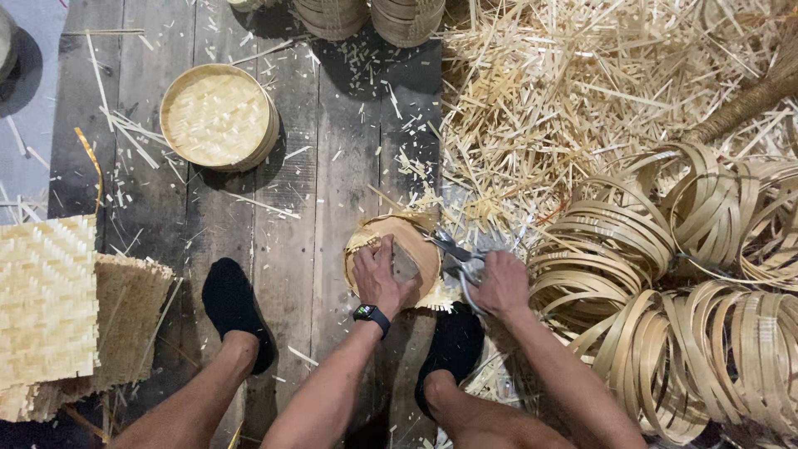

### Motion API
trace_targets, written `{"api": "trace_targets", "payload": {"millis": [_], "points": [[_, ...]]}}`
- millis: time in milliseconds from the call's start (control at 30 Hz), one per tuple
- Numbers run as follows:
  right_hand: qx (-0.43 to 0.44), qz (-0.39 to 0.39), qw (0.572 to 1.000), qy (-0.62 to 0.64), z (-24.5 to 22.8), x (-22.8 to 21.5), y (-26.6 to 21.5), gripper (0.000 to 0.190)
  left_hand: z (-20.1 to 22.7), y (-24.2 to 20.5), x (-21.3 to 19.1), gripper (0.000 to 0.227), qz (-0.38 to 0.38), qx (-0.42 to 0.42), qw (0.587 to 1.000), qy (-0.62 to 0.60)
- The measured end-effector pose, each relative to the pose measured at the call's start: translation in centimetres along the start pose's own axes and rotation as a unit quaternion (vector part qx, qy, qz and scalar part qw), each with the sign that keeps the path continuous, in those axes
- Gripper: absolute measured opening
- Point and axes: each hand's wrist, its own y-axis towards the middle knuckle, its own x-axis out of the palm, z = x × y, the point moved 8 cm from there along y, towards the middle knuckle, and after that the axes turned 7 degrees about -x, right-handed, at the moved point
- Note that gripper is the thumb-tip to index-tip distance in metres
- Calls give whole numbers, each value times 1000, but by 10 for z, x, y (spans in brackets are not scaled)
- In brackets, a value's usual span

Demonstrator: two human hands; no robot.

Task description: The person places a woven bamboo mat onto a circular wooden mold, fits a bamboo ring over it, and trims the overhanging material with shears.

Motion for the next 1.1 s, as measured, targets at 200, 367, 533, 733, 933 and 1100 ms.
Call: {"api": "trace_targets", "payload": {"millis": [200,367,533,733,933,1100], "points": [[-19,52,992,114,3,4,19,46,-6,6,-7,93,-31,78,996,-24],[-17,-24,998,54,9,-1,16,51,-16,11,-1,97,-74,92,993,-21],[-33,3,997,64,-21,-13,33,51,-22,14,4,108,-101,148,983,32],[-51,2,996,73,4,-6,21,44,-25,8,6,106,-58,12,997,-48],[-62,82,994,20,-13,-24,25,57,-9,3,10,94,-35,52,996,-63],[-34,-17,998,58,-1,0,34,46,-9,8,6,95,-70,64,995,-20]]}}
